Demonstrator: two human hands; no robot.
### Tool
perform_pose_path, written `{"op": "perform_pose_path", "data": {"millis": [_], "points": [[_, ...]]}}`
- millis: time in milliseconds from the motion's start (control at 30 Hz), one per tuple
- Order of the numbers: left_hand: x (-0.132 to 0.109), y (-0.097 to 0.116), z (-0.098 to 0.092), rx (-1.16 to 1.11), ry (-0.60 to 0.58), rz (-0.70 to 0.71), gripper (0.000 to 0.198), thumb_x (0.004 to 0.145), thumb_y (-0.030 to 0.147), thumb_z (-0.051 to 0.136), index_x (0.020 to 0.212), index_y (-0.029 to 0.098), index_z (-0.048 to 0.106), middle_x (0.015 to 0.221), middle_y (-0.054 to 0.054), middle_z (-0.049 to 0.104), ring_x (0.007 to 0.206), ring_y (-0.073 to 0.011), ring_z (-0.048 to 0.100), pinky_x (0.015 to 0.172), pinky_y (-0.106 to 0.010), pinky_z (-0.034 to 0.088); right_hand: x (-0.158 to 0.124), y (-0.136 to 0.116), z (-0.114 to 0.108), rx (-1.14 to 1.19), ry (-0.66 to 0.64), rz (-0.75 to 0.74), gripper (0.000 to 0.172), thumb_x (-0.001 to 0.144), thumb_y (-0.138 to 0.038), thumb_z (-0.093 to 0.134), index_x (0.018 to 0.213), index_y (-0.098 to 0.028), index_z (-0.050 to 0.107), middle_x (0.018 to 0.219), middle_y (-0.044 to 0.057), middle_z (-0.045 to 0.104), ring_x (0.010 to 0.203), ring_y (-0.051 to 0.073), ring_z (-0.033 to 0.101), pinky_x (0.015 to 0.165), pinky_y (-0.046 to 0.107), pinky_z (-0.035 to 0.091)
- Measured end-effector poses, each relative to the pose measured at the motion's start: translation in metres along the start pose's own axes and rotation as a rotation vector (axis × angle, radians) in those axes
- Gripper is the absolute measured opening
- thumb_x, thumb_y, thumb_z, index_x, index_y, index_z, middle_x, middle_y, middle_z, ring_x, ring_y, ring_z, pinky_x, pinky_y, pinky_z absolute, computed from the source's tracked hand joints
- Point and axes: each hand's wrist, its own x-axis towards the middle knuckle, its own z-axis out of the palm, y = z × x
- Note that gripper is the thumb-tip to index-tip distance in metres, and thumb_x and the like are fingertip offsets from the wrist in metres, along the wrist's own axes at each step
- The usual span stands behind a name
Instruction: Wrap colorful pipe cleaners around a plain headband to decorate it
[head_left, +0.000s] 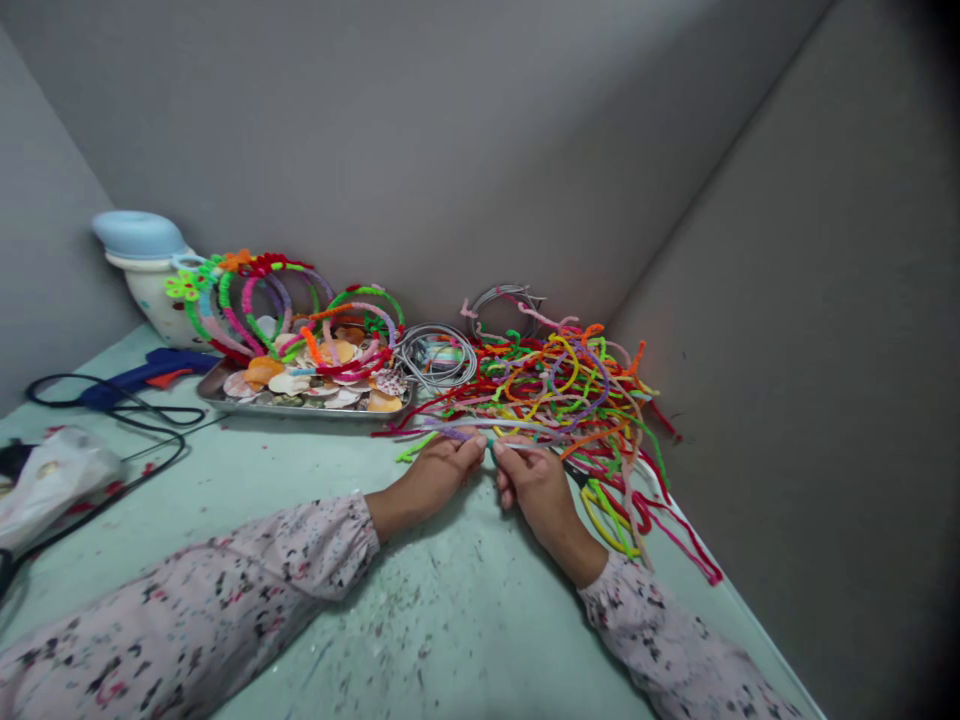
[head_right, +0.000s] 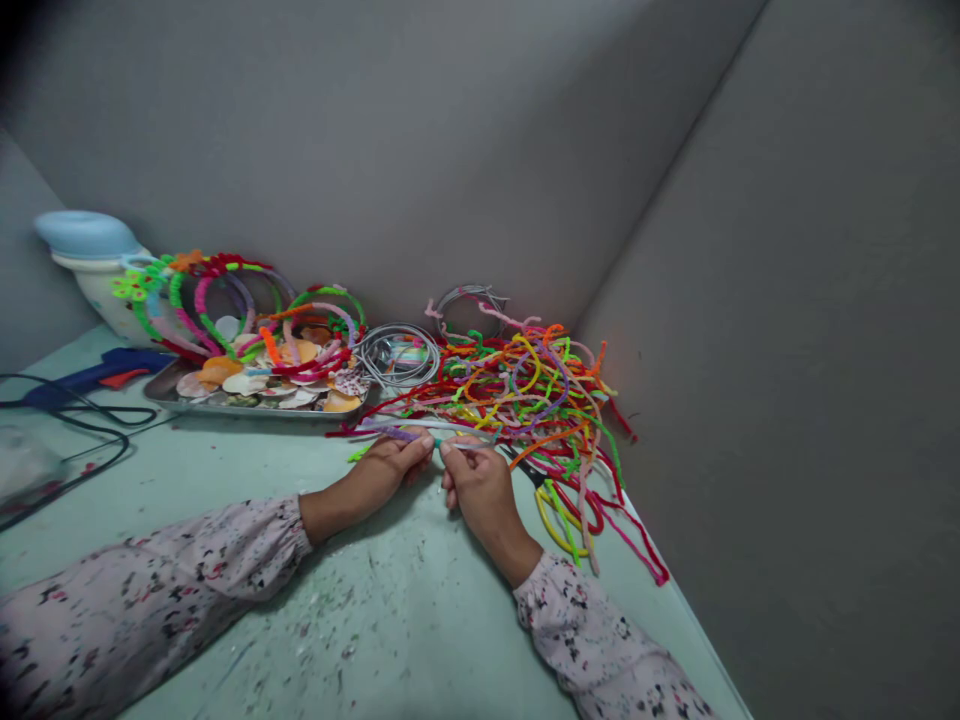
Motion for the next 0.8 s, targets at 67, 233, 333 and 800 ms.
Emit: {"op": "perform_pose_path", "data": {"millis": [67,233,333,800], "points": [[0.000,0.001,0.000,0.021,0.002,-0.008,0.040,0.087,0.044,0.042,0.055,0.019,0.044,0.054,0.002,0.043,0.053,-0.0132,0.040,0.057,-0.028,0.031,0.000,0.000,0.000,-0.006,0.011,-0.002,0.028,0.082,-0.042,0.057,0.074,-0.016,0.059,0.047,-0.005,0.050,0.034,0.008,0.045,0.034,0.018,0.035],[-0.001,0.004,0.000,0.076,0.008,-0.021,0.043,0.088,0.045,0.039,0.054,0.019,0.043,0.051,0.002,0.042,0.051,-0.0127,0.039,0.055,-0.028,0.030,0.000,-0.001,-0.001,0.002,0.021,0.006,0.029,0.082,-0.043,0.057,0.073,-0.016,0.059,0.047,-0.005,0.051,0.033,0.008,0.045,0.033,0.018,0.033],[-0.004,0.010,-0.001,0.163,0.038,0.023,0.041,0.087,0.042,0.040,0.054,0.020,0.046,0.051,0.002,0.042,0.054,-0.0139,0.040,0.057,-0.028,0.032,0.000,-0.003,-0.002,-0.053,0.005,-0.002,0.039,0.084,-0.044,0.055,0.058,-0.016,0.056,0.042,-0.003,0.049,0.032,0.008,0.044,0.036,0.019,0.034],[-0.001,0.001,-0.001,0.232,0.022,0.182,0.026,0.084,0.034,0.045,0.066,0.020,0.057,0.061,-0.001,0.055,0.066,-0.0171,0.050,0.068,-0.029,0.037,-0.001,-0.004,-0.005,-0.073,-0.065,0.029,0.045,0.085,-0.048,0.051,0.051,-0.017,0.053,0.035,-0.002,0.047,0.033,0.009,0.043,0.039,0.020,0.036]]}}
